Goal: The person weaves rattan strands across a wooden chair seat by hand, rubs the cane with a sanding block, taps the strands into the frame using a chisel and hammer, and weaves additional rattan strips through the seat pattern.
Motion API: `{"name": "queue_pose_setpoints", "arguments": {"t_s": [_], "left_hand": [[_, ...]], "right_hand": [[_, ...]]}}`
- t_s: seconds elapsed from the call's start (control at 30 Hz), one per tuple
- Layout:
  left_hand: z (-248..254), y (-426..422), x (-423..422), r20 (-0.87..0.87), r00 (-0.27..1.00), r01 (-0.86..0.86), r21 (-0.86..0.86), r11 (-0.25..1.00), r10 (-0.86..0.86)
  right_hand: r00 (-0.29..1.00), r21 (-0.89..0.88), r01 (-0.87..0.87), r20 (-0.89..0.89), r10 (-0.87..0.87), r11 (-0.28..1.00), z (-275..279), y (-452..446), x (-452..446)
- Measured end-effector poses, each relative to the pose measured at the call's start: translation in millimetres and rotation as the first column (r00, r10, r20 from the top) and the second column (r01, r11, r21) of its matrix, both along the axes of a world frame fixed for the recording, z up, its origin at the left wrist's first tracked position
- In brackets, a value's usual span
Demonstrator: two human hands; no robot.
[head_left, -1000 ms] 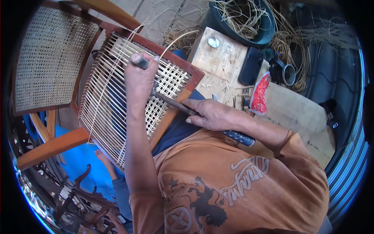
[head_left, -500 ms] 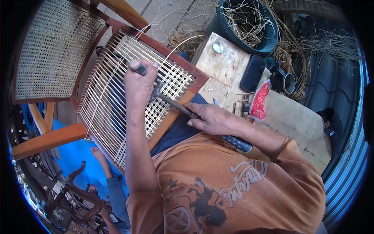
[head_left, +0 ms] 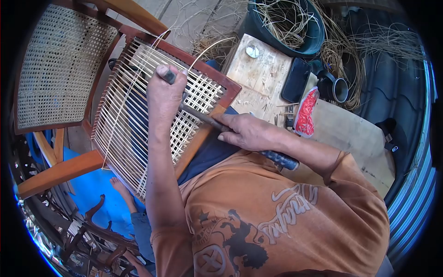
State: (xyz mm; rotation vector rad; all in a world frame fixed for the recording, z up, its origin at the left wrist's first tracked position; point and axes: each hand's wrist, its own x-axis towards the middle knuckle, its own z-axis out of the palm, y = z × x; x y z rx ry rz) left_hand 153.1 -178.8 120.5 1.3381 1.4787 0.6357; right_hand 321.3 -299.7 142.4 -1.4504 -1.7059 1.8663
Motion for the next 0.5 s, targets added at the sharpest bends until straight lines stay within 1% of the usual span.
{"name": "queue_pose_setpoints", "arguments": {"t_s": [0.03,0.07,0.17,0.2,0.23,0.3,0.33,0.43,0.47,0.5], "left_hand": [[-0.7,0.7,-0.4,0.000,1.000,0.001,0.018,1.000,-0.001],[-2.1,2.4,-1.6,0.001,1.000,0.002,0.037,0.999,-0.002],[-5.3,3.0,-2.6,-0.008,1.000,0.005,0.048,0.999,-0.004],[-5.8,2.3,-2.2,-0.002,1.000,-0.004,0.039,0.999,0.004],[-5.7,1.9,-2.0,0.004,1.000,-0.015,0.032,0.999,0.014],[-2.2,1.3,0.2,-0.053,0.999,0.010,-0.009,1.000,-0.010],[0.3,1.5,-0.8,-0.061,0.998,0.019,-0.023,1.000,-0.020],[9.3,1.6,-7.1,0.021,0.996,-0.087,0.010,0.996,0.087],[11.2,1.6,-9.4,0.029,0.994,-0.102,0.032,0.994,0.101],[8.4,2.1,-10.4,0.021,0.995,-0.095,0.036,0.995,0.094]], "right_hand": [[1.000,-0.028,0.016,0.019,-0.016,0.999,0.6,1.6,1.3],[0.999,0.090,-0.010,0.045,0.006,0.996,-5.2,-6.1,0.0],[0.999,0.025,-0.012,-0.038,0.013,1.000,-5.0,-10.6,-3.9],[0.999,0.029,-0.031,-0.005,0.032,0.999,-7.1,-5.7,-2.6],[1.000,0.011,0.004,0.010,-0.004,1.000,-6.2,-2.9,-1.8],[0.997,-0.028,0.073,0.035,-0.072,0.997,-2.3,-0.3,-3.8],[0.994,0.053,0.110,0.021,-0.111,0.992,-7.6,-7.4,-8.2],[0.997,0.104,0.068,0.017,-0.070,0.992,-9.8,-12.3,-11.3],[0.998,0.074,0.043,0.039,-0.046,0.996,-7.8,-10.1,-11.4],[0.998,0.082,0.047,0.038,-0.050,0.996,-8.4,-9.7,-11.1]]}}
